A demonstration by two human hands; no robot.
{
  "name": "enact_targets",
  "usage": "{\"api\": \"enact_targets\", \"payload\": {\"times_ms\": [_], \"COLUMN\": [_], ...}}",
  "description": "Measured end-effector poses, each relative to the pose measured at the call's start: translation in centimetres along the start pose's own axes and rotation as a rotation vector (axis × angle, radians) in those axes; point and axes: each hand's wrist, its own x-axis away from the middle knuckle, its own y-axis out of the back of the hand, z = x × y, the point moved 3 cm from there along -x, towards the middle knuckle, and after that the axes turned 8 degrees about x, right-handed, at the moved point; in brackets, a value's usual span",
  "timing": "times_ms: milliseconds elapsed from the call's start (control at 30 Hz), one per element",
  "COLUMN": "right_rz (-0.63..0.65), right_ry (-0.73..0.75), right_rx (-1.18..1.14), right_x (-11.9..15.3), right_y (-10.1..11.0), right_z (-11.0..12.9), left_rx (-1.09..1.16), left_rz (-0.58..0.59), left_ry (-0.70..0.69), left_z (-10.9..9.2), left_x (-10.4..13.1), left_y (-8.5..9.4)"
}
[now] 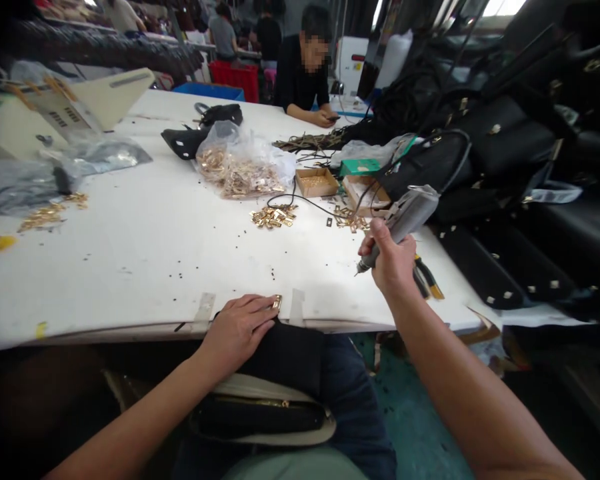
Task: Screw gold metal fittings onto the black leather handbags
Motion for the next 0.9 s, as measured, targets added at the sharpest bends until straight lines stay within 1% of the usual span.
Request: {"api": "enact_targets", "payload": {"times_ms": [67, 100, 200, 367, 600, 733, 900], "right_rz": [-0.117, -0.154, -0.207, -0.214, -0.195, -0.173, -0.168], "right_ry": [0.030, 0.040, 0.035, -0.035, -0.071, -0.087, -0.082], "right_rx": [0.012, 0.017, 0.063, 0.162, 0.160, 0.181, 0.165], "right_x": [-1.1, -1.5, -2.1, -2.9, -3.6, -3.5, -3.5], "right_y": [2.2, 2.8, 3.6, 2.8, 0.9, 0.5, 0.2], "right_z": [-0.6, -1.0, -2.6, -5.0, -7.2, -8.0, -8.2], "left_rx": [0.025, 0.040, 0.096, 0.149, 0.156, 0.153, 0.152], "left_rz": [-0.015, -0.022, -0.037, -0.063, -0.058, -0.049, -0.052], "left_ry": [0.015, 0.029, 0.075, 0.113, 0.141, 0.141, 0.137], "left_z": [0.4, 0.5, 1.0, 1.5, 1.7, 1.7, 1.6], "left_x": [-0.2, -0.2, -0.4, -0.4, -0.4, -0.5, -0.4], "left_y": [0.0, -0.1, -0.3, -0.6, -0.7, -0.7, -0.8]}}
